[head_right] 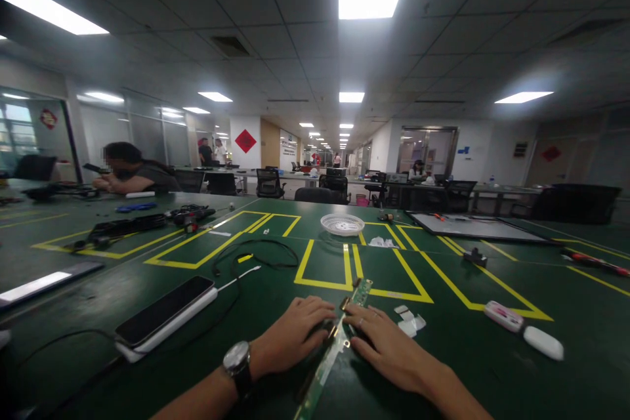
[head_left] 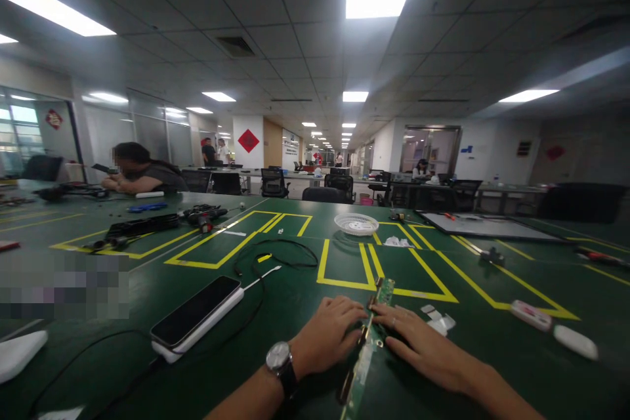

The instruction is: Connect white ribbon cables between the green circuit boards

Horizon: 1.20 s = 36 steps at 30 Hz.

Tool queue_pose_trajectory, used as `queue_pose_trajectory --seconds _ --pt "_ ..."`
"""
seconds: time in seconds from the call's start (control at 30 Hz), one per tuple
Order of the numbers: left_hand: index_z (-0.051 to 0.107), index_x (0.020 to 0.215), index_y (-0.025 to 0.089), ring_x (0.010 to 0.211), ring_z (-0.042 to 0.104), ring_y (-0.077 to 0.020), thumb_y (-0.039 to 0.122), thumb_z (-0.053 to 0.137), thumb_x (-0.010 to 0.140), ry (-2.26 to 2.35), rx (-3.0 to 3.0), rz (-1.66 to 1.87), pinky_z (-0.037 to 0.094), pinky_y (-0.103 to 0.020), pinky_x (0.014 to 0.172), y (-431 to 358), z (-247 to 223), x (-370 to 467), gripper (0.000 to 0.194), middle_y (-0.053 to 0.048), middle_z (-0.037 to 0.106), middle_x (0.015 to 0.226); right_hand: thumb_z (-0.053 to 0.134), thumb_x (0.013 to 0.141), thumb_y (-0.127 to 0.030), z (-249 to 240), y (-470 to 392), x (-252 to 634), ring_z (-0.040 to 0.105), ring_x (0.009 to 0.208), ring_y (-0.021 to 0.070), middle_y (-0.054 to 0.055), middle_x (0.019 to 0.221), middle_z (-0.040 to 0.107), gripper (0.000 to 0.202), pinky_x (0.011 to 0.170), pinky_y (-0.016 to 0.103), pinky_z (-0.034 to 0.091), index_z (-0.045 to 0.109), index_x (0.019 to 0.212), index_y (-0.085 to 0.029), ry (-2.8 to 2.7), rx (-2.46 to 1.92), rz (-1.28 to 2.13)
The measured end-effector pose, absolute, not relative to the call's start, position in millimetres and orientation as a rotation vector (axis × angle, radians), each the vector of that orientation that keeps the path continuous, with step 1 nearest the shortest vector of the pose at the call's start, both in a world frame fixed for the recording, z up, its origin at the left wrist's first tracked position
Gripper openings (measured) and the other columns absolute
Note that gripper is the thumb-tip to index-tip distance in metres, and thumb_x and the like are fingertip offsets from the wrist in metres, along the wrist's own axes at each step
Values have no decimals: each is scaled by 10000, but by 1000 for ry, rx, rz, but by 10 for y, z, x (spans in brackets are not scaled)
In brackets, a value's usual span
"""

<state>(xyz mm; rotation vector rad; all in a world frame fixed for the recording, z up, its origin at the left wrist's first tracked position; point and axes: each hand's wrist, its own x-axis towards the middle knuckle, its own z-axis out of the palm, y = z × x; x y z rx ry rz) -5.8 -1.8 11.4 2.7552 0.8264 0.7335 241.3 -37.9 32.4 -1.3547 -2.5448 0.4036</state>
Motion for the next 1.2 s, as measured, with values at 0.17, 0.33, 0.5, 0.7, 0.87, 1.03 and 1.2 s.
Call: queue_pose_trajectory --seconds 0.17,0.33,0.5,0.7,0.87,1.03,1.2 --pt "462 1365 303 1317 439 -219 289 540 963 698 2782 576 343 -389 1045 -51 97 -41 410 -28 488 1451 381 969 -325 349 -292 2570 587 1126 245 103 1200 654 357 1009 412 433 631 1189 -196 -2375 -1591 31" --pt "415 1412 313 1377 389 -232 310 508 974 638 2782 480 328 -415 1069 -45 118 -59 448 -42 399 1525 420 918 -401 237 -154 3019 587 1052 348 197 1115 631 399 821 474 485 658 1067 -118 -2018 -2265 -226" --pt "417 1415 320 1386 385 -225 308 485 983 615 2770 466 320 -415 1072 -31 95 -63 438 -39 403 1525 419 911 -426 172 -145 3094 604 1031 319 177 1107 646 409 807 433 481 658 1066 -132 -2061 -2210 -67" --pt "453 1396 313 1388 385 -231 305 485 983 621 2775 461 316 -428 1074 -18 60 -60 414 -45 436 1504 477 882 -462 194 -206 2863 606 990 288 120 1052 651 357 785 390 452 654 1014 -181 -2148 -2021 -20" --pt "467 1383 313 1377 398 -222 295 514 973 630 2784 479 321 -419 1073 -26 67 -54 414 -40 456 1488 507 873 -499 227 -303 2648 591 963 273 91 1033 632 334 742 356 420 651 966 -213 -2194 -1933 -29" --pt "455 1398 323 1374 402 -233 296 514 971 632 2787 466 322 -426 1071 -28 65 -45 431 -44 455 1488 517 876 -473 247 -361 2501 581 951 261 88 1031 617 306 722 327 408 637 978 -210 -2202 -1891 16" --pt "428 1422 333 1376 400 -236 300 509 975 636 2801 465 322 -426 1073 -30 68 -42 455 -44 440 1500 517 882 -462 212 -358 2443 581 942 256 84 996 619 288 735 323 395 620 957 -203 -2217 -1877 -43"
